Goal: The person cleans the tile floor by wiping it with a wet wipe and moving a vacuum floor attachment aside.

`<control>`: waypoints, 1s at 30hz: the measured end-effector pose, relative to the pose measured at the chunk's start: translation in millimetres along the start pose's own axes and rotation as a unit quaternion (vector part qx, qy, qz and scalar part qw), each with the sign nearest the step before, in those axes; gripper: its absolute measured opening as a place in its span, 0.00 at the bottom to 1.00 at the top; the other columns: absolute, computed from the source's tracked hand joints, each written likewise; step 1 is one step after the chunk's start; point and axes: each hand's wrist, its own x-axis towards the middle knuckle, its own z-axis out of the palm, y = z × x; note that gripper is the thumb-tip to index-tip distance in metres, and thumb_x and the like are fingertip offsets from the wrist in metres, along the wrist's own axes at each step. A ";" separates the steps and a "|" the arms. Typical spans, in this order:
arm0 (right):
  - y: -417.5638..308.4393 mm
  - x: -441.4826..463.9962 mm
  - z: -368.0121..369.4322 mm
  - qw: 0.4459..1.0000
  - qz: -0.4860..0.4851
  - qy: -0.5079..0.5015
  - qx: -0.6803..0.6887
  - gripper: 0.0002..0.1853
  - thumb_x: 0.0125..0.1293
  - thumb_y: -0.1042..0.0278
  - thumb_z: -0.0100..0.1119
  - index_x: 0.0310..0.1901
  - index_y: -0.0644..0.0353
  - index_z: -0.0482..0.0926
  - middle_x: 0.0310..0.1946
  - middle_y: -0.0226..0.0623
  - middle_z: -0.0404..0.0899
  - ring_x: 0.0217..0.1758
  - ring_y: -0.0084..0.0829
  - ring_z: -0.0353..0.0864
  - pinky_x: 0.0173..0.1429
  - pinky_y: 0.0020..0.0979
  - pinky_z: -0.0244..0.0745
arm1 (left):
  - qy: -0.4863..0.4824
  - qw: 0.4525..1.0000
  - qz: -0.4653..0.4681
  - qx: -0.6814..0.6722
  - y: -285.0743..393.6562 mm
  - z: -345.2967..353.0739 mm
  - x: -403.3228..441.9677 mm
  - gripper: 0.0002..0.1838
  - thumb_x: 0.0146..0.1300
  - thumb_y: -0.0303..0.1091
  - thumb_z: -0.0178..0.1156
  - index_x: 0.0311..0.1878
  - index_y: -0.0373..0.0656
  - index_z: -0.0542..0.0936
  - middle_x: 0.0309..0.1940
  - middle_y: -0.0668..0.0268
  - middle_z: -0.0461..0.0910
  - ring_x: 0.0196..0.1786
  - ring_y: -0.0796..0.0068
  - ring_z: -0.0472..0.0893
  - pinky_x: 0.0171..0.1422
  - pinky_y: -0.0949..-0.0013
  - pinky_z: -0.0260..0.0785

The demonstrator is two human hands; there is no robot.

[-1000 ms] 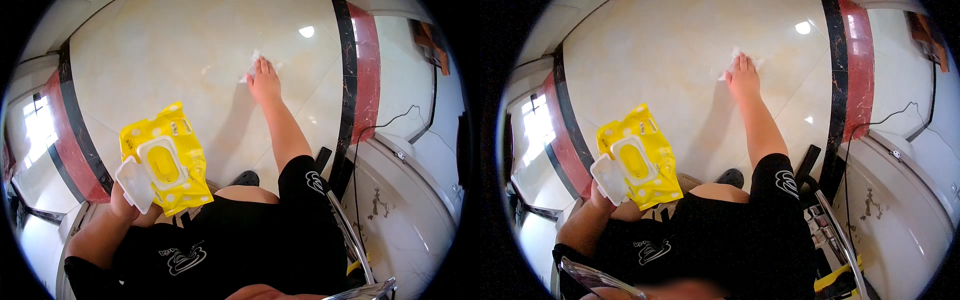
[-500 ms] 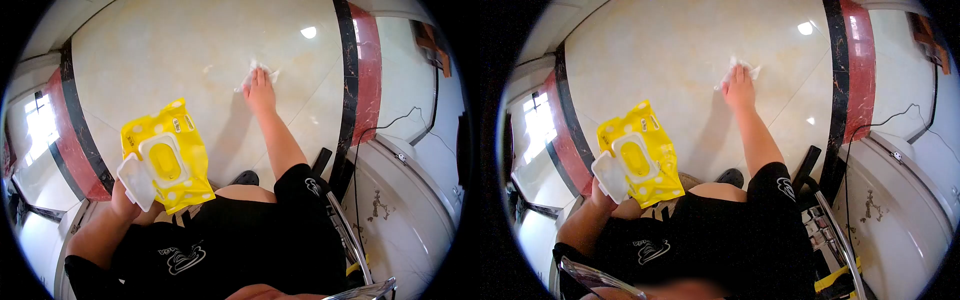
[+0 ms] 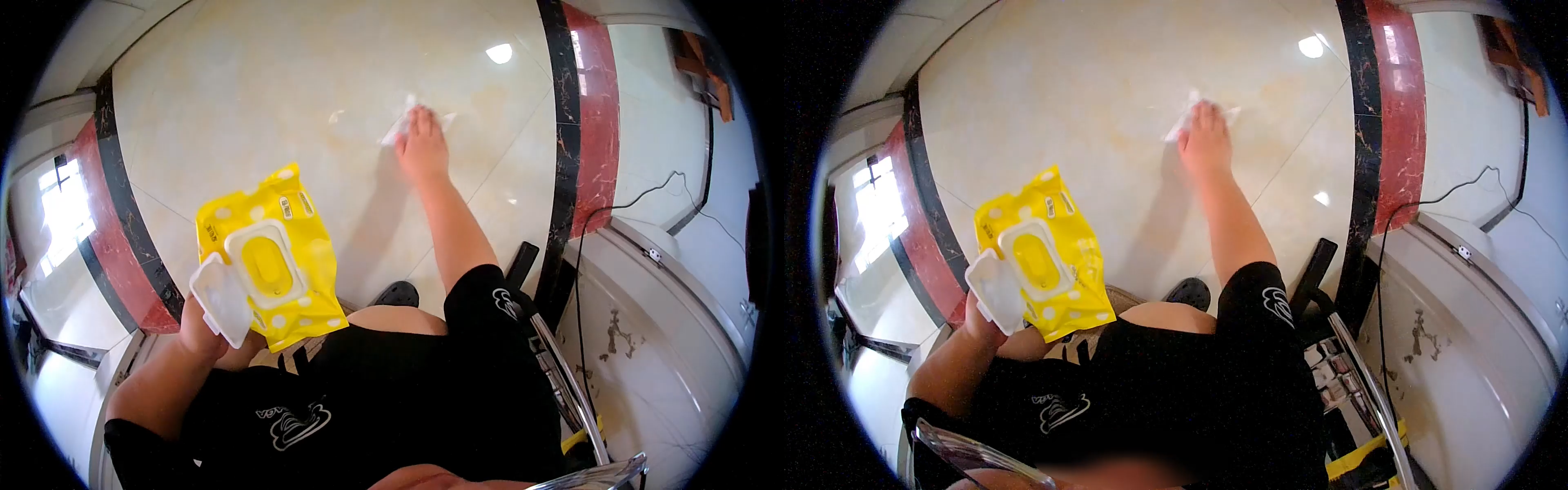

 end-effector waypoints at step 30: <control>15.7 19.3 4.6 0.998 -0.011 0.059 0.032 0.30 0.59 0.61 0.56 0.61 0.66 0.64 0.62 0.43 0.62 0.67 0.46 0.60 0.68 0.39 0.62 | -0.053 0.998 -0.010 -0.017 0.0 -6.3 -4.4 0.25 0.70 0.44 0.45 0.64 0.39 0.64 0.58 0.56 0.72 0.59 0.60 0.73 0.65 0.57 0.64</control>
